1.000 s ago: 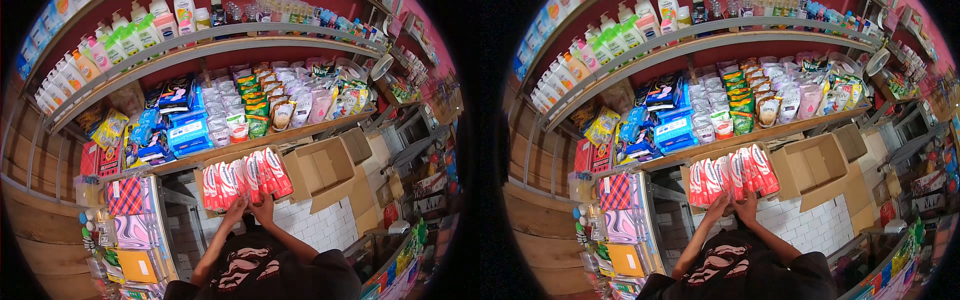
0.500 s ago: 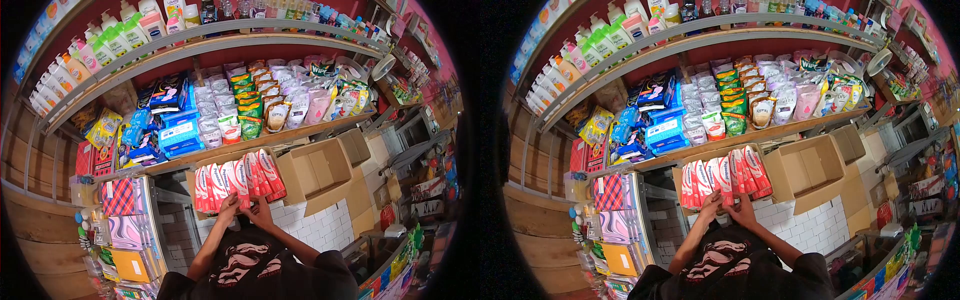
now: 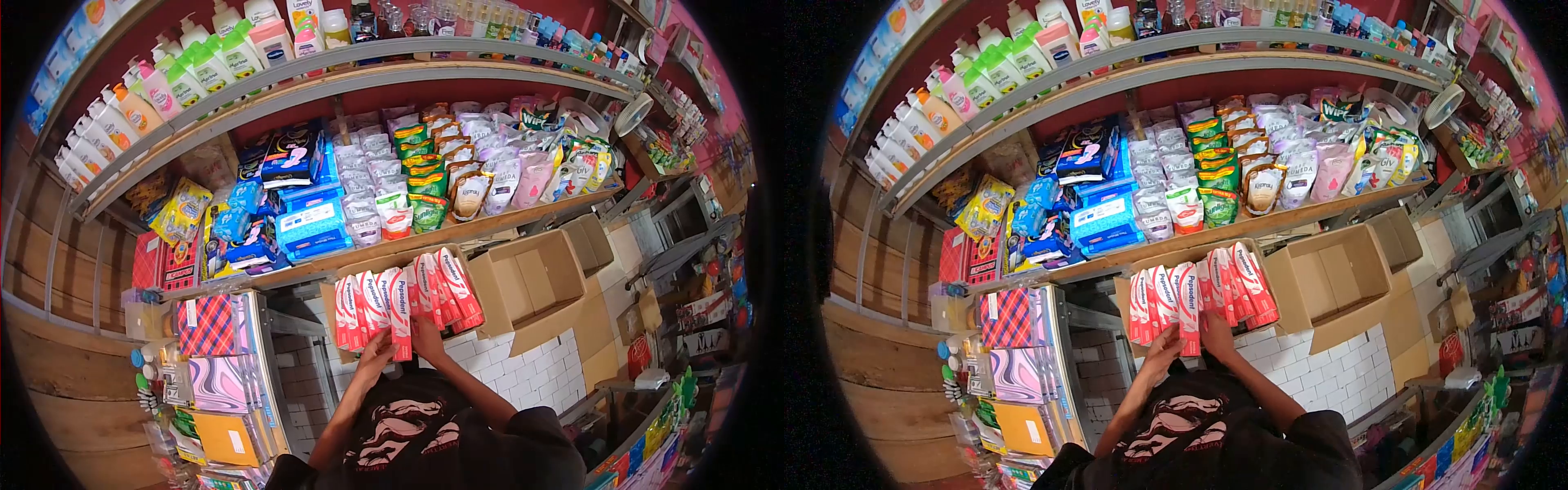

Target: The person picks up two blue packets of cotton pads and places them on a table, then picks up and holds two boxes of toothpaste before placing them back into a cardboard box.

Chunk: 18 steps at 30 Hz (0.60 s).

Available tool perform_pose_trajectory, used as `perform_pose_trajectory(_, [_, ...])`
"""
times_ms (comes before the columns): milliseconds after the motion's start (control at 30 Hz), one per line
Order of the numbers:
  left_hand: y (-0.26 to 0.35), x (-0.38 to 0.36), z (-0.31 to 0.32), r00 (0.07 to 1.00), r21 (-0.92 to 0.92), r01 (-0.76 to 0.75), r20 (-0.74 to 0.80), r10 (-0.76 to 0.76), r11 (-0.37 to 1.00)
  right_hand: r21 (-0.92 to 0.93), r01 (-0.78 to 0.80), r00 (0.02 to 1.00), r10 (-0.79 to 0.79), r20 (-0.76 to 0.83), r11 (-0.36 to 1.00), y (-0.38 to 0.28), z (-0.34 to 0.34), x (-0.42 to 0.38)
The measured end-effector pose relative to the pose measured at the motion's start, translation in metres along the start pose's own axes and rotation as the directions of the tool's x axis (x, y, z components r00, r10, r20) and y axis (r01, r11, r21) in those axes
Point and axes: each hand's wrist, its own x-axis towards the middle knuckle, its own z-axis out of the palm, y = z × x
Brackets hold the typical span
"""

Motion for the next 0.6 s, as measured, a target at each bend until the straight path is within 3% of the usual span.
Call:
perform_pose_trajectory(200, [0.0, -0.008, -0.019, 0.999, 0.007, 0.049, 0.0, -0.049, 0.999, -0.167, -0.227, 0.972, 0.233, 0.018, 0.96, -0.01, 0.013, 0.001])
perform_pose_trajectory(300, [0.006, -0.016, -0.023, 0.999, -0.001, 0.051, 0.014, -0.051, 0.999, -0.269, -0.257, 0.964, 0.265, -0.007, 0.928, -0.019, 0.017, 0.006])
perform_pose_trajectory(400, [0.004, -0.017, -0.029, 0.998, 0.007, 0.04, 0.041, -0.04, 0.999, -0.3, -0.201, 0.972, 0.229, 0.061, 0.933, -0.024, 0.013, 0.01])
perform_pose_trajectory(500, [0.005, -0.019, -0.032, 0.998, 0.006, 0.045, 0.054, -0.045, 0.999, -0.442, -0.089, 0.989, 0.131, 0.064, 0.893, -0.005, 0.025, 0.011])
perform_pose_trajectory(600, [0.008, -0.018, -0.033, 0.996, -0.005, 0.049, 0.069, -0.048, 0.999, -0.443, -0.021, 0.999, 0.005, -0.036, 0.896, -0.008, 0.027, 0.004])
